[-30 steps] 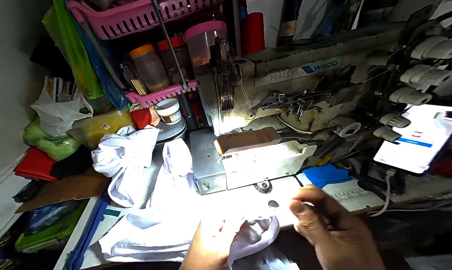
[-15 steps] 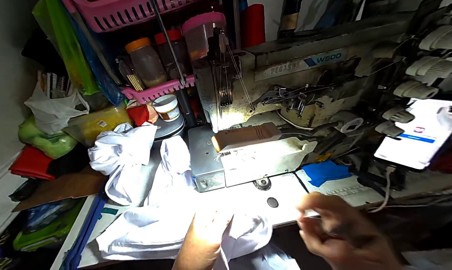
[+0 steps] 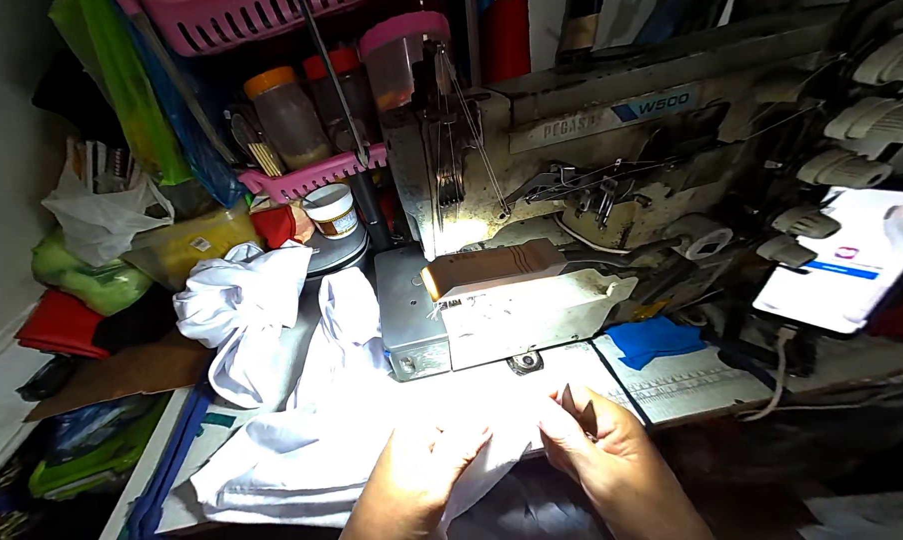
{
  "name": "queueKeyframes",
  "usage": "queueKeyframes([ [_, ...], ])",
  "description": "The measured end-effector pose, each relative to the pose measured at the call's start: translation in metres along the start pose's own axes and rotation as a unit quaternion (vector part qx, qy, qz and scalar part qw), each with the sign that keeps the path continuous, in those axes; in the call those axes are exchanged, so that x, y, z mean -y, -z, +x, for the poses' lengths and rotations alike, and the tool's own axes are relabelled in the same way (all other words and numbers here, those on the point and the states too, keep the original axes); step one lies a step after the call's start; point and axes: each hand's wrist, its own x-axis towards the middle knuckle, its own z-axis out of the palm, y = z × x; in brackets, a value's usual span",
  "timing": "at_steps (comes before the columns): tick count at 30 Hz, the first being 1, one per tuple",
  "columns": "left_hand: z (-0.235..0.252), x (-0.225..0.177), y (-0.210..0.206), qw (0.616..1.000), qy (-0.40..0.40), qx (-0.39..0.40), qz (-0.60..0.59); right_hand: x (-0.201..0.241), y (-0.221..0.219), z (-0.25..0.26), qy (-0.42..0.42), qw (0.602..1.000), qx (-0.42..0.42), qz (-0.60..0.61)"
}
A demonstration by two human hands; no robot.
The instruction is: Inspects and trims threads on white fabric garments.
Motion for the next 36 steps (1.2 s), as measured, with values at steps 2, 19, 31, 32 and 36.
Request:
queueKeyframes([
  [2,0.0,-0.001,-0.004,0.999,-0.007,-0.02,-0.026,-0.004,0.004,-0.004,0.09,0.978,-0.022,-0.185],
  [19,-0.003,-0.006,-0.017,0.997,-0.015,-0.072,-0.027,0.036,-0.012,-0.033,0.161,0.882,-0.017,-0.442],
  [31,-0.001,-0.004,-0.018,0.996,0.001,-0.073,-0.058,0.028,-0.003,-0.033,0.157,0.912,-0.011,-0.379],
  [32,-0.001,-0.004,-0.018,0.996,0.0,-0.072,-0.056,0.028,-0.003,-0.033,0.154,0.911,-0.012,-0.383],
  [36,-0.001,-0.002,-0.019,0.996,-0.002,-0.073,-0.049,0.03,-0.002,-0.033,0.153,0.905,-0.012,-0.397],
])
